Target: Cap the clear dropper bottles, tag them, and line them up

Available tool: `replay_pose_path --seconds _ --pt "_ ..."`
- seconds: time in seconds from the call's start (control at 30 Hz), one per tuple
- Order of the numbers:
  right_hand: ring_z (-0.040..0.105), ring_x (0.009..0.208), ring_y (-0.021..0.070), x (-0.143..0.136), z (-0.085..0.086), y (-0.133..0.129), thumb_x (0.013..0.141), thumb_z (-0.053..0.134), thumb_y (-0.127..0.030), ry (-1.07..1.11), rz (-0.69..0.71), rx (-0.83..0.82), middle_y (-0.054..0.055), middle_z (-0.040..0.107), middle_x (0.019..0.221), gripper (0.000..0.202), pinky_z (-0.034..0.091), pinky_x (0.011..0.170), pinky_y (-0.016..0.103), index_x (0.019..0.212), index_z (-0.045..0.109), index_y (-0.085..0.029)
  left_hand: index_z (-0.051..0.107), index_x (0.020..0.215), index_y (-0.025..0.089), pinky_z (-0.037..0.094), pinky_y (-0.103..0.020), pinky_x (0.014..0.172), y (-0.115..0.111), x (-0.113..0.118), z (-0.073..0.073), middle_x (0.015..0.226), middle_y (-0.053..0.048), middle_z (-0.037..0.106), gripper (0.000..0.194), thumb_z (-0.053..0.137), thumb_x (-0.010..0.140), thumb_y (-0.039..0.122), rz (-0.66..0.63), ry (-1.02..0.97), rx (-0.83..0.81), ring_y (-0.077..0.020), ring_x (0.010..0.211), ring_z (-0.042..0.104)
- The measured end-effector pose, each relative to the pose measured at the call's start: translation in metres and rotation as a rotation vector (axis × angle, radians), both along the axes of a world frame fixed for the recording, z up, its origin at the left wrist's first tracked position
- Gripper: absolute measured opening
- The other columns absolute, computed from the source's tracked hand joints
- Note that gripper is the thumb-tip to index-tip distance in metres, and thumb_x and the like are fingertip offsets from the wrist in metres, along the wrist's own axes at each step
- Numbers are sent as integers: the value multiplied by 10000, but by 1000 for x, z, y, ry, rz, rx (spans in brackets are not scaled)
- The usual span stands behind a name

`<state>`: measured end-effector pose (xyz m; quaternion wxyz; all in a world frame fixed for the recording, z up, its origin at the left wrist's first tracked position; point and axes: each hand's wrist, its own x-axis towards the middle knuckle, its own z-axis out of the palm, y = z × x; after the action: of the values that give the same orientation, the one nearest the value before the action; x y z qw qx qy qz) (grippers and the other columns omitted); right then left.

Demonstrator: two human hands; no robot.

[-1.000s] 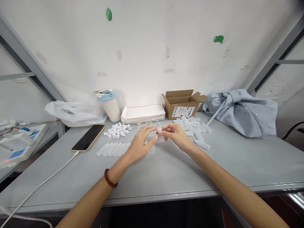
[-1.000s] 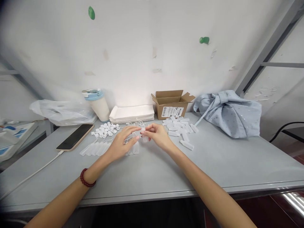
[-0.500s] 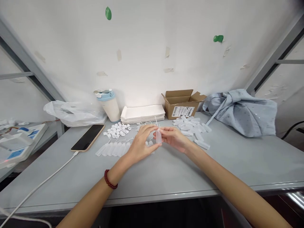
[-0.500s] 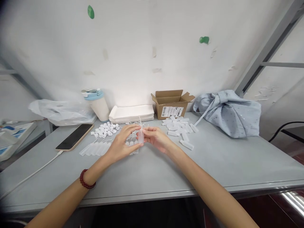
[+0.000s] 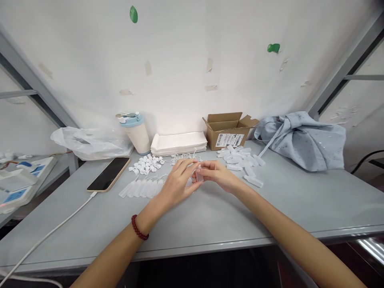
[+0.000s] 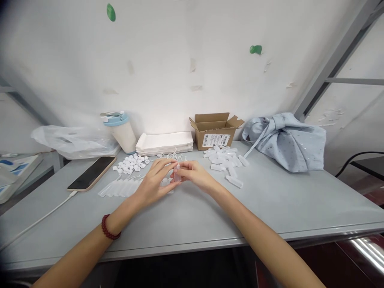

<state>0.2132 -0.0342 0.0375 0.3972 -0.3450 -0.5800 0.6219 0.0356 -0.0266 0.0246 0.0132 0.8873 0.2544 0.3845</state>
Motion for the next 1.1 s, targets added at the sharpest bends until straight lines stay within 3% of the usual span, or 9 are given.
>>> replay_pose_path --seconds 0.2,0.57,0.9,1.1 --pt "660 818 182 5 2 2 778 626 -330 54 62 -125 83 708 863 224 502 767 320 891 679 -143 491 1242 199 451 -462 933 2 0 -2 1191 -123 584 446 620 825 292 -44 -36 27 -258 1124 505" --pt "673 844 200 10 6 2 761 647 -331 80 99 -147 101 718 885 252 507 805 343 914 687 -135 523 1220 214 441 -492 939 0 0 0 1156 -117 608 449 641 804 334 -19 -55 35 -270 1118 510" --pt "671 867 201 10 7 0 743 688 -325 -26 11 -29 63 721 857 346 520 775 350 1051 649 -174 536 1177 196 450 -455 925 0 0 0 1130 -106 611 401 645 802 285 -15 -56 55 -253 1090 503" --pt "658 778 162 13 6 2 749 679 -342 -99 38 26 32 709 785 297 521 729 312 992 678 -171 558 1125 198 445 -441 923 -2 2 2 1108 -92 617 389 682 765 280 -13 -53 -4 -253 1074 501"
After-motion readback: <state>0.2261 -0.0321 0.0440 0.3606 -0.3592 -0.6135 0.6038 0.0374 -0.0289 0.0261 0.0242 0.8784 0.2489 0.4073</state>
